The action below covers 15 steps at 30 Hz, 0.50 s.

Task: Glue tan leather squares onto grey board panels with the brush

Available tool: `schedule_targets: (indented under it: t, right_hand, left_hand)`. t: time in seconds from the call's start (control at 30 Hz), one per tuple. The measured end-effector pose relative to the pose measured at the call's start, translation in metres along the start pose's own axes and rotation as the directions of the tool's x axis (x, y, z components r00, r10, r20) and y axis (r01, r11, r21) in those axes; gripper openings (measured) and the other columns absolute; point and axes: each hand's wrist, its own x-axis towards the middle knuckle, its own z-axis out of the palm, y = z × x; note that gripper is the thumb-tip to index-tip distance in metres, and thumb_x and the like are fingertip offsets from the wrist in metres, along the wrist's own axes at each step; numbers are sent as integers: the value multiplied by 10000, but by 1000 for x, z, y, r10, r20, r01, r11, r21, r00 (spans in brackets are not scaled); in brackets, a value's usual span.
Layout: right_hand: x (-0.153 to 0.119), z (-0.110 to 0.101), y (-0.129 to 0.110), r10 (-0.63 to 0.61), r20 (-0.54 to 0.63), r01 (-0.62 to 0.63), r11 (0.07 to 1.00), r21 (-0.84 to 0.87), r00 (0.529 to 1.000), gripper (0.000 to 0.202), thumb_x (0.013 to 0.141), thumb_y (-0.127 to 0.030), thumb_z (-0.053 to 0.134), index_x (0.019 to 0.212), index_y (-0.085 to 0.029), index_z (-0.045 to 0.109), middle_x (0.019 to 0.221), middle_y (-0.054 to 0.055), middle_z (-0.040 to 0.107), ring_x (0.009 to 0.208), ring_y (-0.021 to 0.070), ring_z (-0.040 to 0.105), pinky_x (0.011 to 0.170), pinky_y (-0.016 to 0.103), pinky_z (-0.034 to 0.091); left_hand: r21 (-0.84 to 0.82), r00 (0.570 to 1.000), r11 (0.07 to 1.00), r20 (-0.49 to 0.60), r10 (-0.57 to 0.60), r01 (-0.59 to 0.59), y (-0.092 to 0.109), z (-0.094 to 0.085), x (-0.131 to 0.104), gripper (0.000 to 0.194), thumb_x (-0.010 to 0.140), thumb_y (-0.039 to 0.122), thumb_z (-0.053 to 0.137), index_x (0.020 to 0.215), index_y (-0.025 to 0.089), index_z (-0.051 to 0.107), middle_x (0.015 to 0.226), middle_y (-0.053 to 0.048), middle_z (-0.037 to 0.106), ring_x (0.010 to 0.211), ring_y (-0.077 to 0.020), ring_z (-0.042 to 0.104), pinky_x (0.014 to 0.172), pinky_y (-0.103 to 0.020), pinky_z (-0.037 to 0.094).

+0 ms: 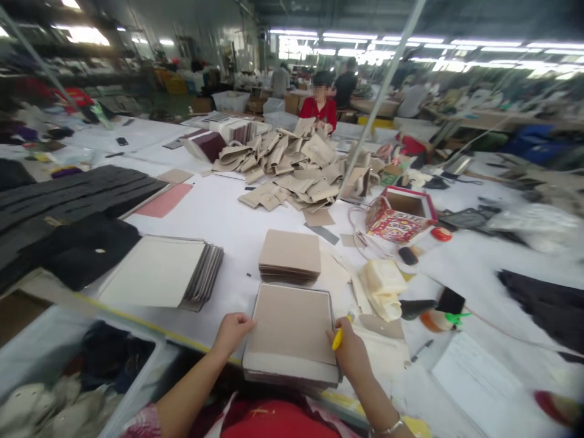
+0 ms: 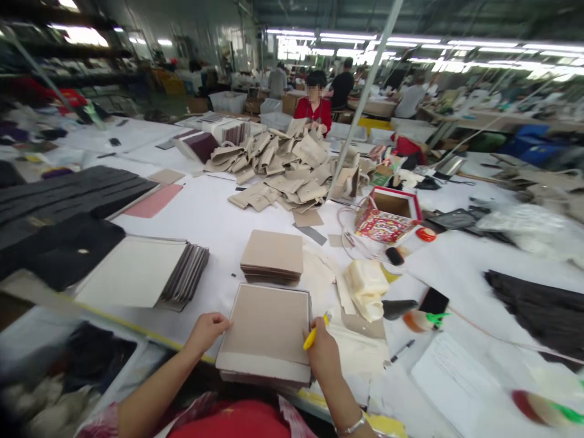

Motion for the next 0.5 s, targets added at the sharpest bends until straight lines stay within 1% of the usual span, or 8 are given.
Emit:
schedule_targets:
  t: [0.1, 0.2, 0.27, 0.33, 0.37, 0.4, 0.43, 0.5]
  right_hand:
    - [0, -1, -3, -9, 7, 9, 999, -41, 1000, 118, 812, -287, 450, 886, -222, 385, 582, -28, 544, 559, 148, 549, 496, 210, 277]
    - [0, -6, -5, 4, 16, -2, 988, -156, 1000, 145, 808, -300, 470, 898, -215, 395, 625, -11, 561, 581, 159, 563, 487, 220, 270]
    - [0, -12, -5, -3, -11, 0, 972, -236, 1000, 197, 794, -330, 496, 919, -207, 406, 688, 13, 576, 612, 175, 573, 490, 231, 290]
    - [1, -16, -4, -72, -82, 46, 958, -284, 994, 232, 783, -338, 517, 939, -195, 421, 754, 41, 581, 664, 189, 577, 526, 251, 342]
    - [2, -16, -5, -135, -130, 92, 952, -293, 982, 229, 788, -329, 514, 947, -188, 429, 773, 52, 578, 691, 195, 574, 560, 267, 372]
    - [5, -14, -7, -215, -183, 157, 944, -289, 959, 224, 798, -316, 502, 963, -179, 436, 788, 62, 577, 719, 199, 569, 604, 285, 398]
    - [8, -11, -9, -305, -234, 239, 932, -274, 923, 222, 812, -297, 483, 987, -170, 438, 808, 72, 578, 753, 203, 564, 655, 306, 418]
    - [17, 3, -17, -479, -308, 424, 876, -230, 822, 231, 833, -252, 446, 1043, -158, 431, 914, 103, 583, 862, 215, 549, 756, 352, 432]
  left_hand:
    - [72, 1000, 997, 29, -10, 8, -1, -1, 2, 312, 650, 438, 540, 532, 149, 546, 457, 33, 476, 486, -118, 435, 493, -218, 303]
    - [233, 994, 969, 93, 61, -81, 5, -10, 3, 294, 695, 416, 507, 555, 159, 535, 514, 18, 512, 542, -138, 484, 530, -227, 331]
    - [405, 987, 900, 89, 136, -160, 14, -17, 1, 230, 709, 375, 507, 634, 161, 551, 595, 3, 544, 591, -150, 509, 565, -240, 354]
    - [562, 961, 790, 33, 276, -246, 26, -20, -3, 199, 719, 334, 515, 795, 158, 571, 736, -30, 578, 692, -178, 534, 636, -272, 386]
    - [617, 929, 730, 4, 370, -293, 33, -18, -6, 231, 732, 319, 511, 884, 154, 566, 823, -55, 586, 766, -198, 539, 688, -297, 398]
    - [652, 883, 672, -11, 470, -350, 40, -14, -9, 268, 753, 304, 498, 965, 150, 552, 915, -81, 583, 853, -217, 532, 747, -323, 399]
    - [672, 825, 614, -6, 565, -415, 46, -7, -11, 297, 778, 289, 474, 1033, 147, 534, 1006, -103, 569, 943, -232, 512, 807, -347, 387]
    - [681, 712, 496, 53, 701, -539, 54, 13, -12, 342, 818, 267, 428, 1133, 152, 498, 1164, -120, 516, 1096, -240, 441, 909, -376, 340]
